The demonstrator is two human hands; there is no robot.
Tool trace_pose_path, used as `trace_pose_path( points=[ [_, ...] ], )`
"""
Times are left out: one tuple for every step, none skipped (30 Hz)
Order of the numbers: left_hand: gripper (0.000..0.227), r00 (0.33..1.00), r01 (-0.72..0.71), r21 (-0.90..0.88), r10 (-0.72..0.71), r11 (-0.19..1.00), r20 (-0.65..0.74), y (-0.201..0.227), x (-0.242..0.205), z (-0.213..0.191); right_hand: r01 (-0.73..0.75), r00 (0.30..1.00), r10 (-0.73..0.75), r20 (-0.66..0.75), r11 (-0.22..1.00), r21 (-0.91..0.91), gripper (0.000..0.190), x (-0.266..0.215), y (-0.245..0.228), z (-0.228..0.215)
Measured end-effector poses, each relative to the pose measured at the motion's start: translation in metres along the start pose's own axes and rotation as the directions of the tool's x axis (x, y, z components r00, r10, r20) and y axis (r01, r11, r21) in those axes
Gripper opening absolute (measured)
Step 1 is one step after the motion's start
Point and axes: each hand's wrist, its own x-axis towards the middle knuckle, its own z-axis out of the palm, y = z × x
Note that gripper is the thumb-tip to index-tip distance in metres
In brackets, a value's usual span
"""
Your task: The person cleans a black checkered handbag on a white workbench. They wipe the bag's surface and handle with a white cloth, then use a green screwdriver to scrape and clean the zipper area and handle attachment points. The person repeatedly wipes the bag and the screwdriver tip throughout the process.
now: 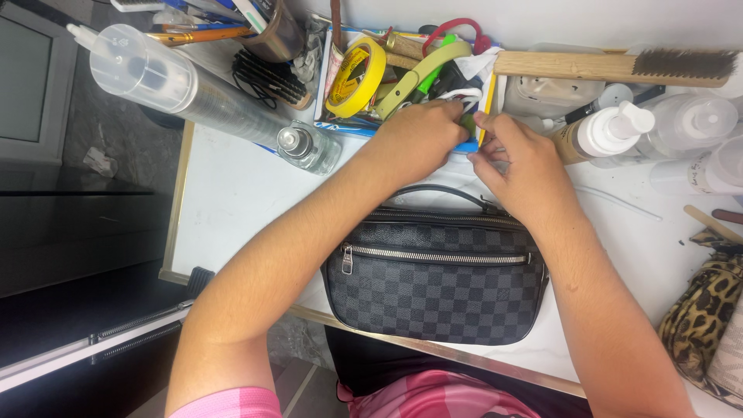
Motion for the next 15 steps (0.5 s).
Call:
trace_pose_path(
  points=[
    [0.025,1.0,-0.007,-0.077,0.007,0.997,0.001,-0.002,0.0,-0.002,-0.002,1.0,0.002,-0.003,1.0,0.018,0.04,0.0,0.001,0.0],
    [0.025,1.0,-0.001,-0.142,0.001,0.99,0.003,-0.003,-0.001,-0.003,-0.003,1.0,0.004,-0.006,0.999,0.035,0.039,0.0,0.002,0.001],
    [0.026,1.0,0.006,-0.207,-0.005,0.978,0.006,-0.004,-0.003,-0.005,0.004,1.0,-0.003,-0.011,0.999,0.048,0.04,0.0,0.003,0.001],
    [0.027,1.0,0.012,-0.271,-0.01,0.962,0.009,-0.004,-0.004,-0.006,0.011,1.0,-0.01,-0.016,0.998,0.061,0.04,0.0,0.004,0.001],
    [0.028,1.0,0.023,-0.27,-0.019,0.963,0.015,-0.003,-0.005,-0.006,0.018,1.0,-0.016,-0.021,0.997,0.073,0.04,0.0,0.005,0.002],
    [0.028,0.999,0.033,-0.269,-0.028,0.962,0.02,-0.002,-0.005,-0.005,0.022,1.0,-0.021,-0.023,0.997,0.078,0.041,-0.001,0.005,0.002],
    [0.029,0.999,0.045,-0.268,-0.04,0.962,0.026,-0.002,-0.006,-0.004,0.028,0.999,-0.026,-0.024,0.996,0.083,0.041,-0.001,0.006,0.002],
    [0.031,0.998,0.065,-0.274,-0.059,0.959,0.033,-0.001,-0.005,-0.003,0.034,0.999,-0.032,-0.024,0.995,0.089,0.041,-0.001,0.006,0.002],
    [0.032,0.996,0.084,-0.279,-0.076,0.957,0.04,-0.002,-0.003,-0.003,0.026,0.999,-0.024,-0.021,0.994,0.102,0.04,-0.001,0.006,0.002],
    [0.033,0.995,0.103,-0.284,-0.093,0.953,0.047,-0.002,-0.001,-0.002,0.019,1.0,-0.017,-0.018,0.993,0.114,0.04,-0.001,0.006,0.001],
    [0.032,0.994,0.105,-0.289,-0.095,0.951,0.049,-0.002,0.0,-0.001,0.009,1.0,-0.007,-0.016,0.992,0.127,0.039,-0.002,0.006,0.0],
    [0.032,0.994,0.108,-0.294,-0.097,0.95,0.051,-0.002,0.002,0.0,0.011,1.0,-0.01,-0.009,0.99,0.14,0.038,-0.003,0.006,-0.001],
    [0.031,0.994,0.11,-0.298,-0.099,0.948,0.052,-0.003,0.003,0.0,0.015,1.0,-0.015,-0.003,0.988,0.153,0.037,-0.003,0.006,-0.002],
    [0.029,0.993,0.117,-0.311,-0.101,0.943,0.067,-0.004,0.004,0.0,0.019,1.0,-0.02,0.003,0.986,0.166,0.035,-0.004,0.006,-0.003],
    [0.028,0.991,0.125,-0.324,-0.104,0.938,0.081,-0.005,0.005,0.0,0.017,1.0,-0.018,0.003,0.984,0.175,0.035,-0.004,0.005,-0.004]
  ],
)
